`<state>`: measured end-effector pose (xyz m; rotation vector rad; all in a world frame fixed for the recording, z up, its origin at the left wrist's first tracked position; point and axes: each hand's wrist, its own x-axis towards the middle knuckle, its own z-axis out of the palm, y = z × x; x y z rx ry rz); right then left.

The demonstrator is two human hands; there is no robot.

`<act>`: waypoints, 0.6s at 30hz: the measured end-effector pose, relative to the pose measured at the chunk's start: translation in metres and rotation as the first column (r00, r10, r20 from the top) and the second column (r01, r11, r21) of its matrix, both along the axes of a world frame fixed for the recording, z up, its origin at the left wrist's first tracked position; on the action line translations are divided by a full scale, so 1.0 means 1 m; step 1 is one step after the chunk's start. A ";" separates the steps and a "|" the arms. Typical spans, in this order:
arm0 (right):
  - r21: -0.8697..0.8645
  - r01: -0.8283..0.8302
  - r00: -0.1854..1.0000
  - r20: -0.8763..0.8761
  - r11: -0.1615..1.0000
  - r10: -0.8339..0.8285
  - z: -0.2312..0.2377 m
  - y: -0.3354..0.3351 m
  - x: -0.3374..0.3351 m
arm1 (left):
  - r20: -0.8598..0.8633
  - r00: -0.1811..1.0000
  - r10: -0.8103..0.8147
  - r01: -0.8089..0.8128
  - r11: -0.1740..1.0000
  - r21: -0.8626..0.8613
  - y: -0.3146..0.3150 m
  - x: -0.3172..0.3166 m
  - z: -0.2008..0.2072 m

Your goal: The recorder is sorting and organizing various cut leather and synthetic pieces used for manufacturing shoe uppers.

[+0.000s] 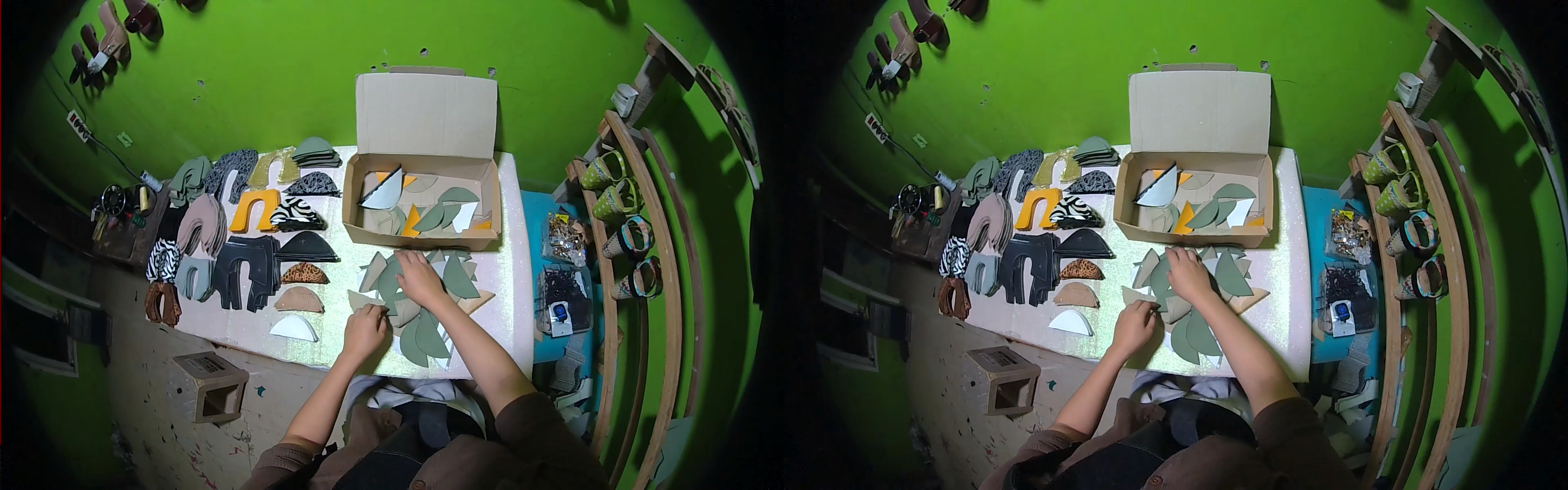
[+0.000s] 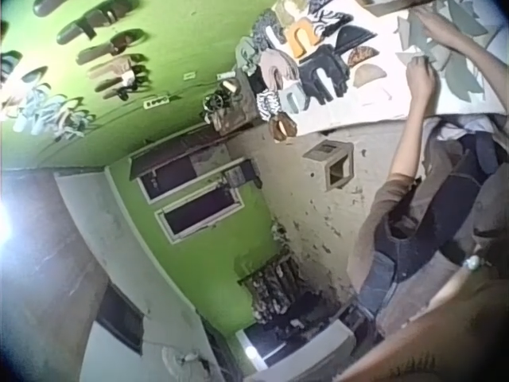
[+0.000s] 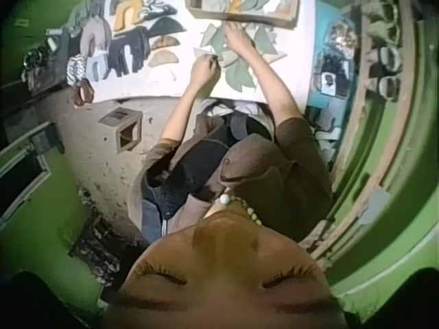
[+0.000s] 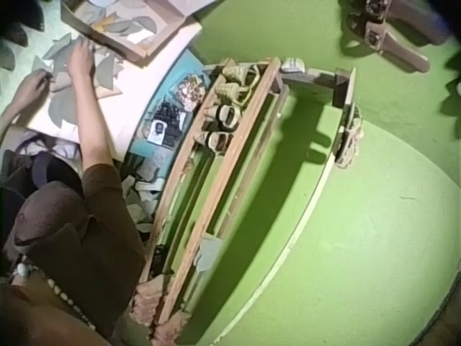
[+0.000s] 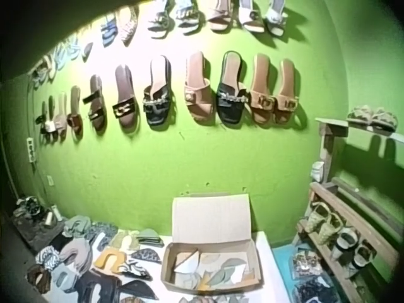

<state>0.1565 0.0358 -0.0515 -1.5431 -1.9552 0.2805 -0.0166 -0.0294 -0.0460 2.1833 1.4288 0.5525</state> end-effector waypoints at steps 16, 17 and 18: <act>-0.070 0.028 0.998 0.059 0.997 -0.024 -0.015 0.007 0.001 | 0.219 0.953 0.208 -0.153 0.958 -0.242 0.011 0.003 0.000; -0.180 0.033 0.997 0.080 0.983 -0.019 -0.012 0.009 -0.001 | 0.209 0.953 0.217 -0.162 0.954 -0.251 0.014 0.004 -0.002; -0.179 0.027 0.997 0.080 0.984 -0.013 -0.010 0.009 -0.003 | 0.200 0.953 0.226 -0.170 0.950 -0.261 0.017 0.003 -0.004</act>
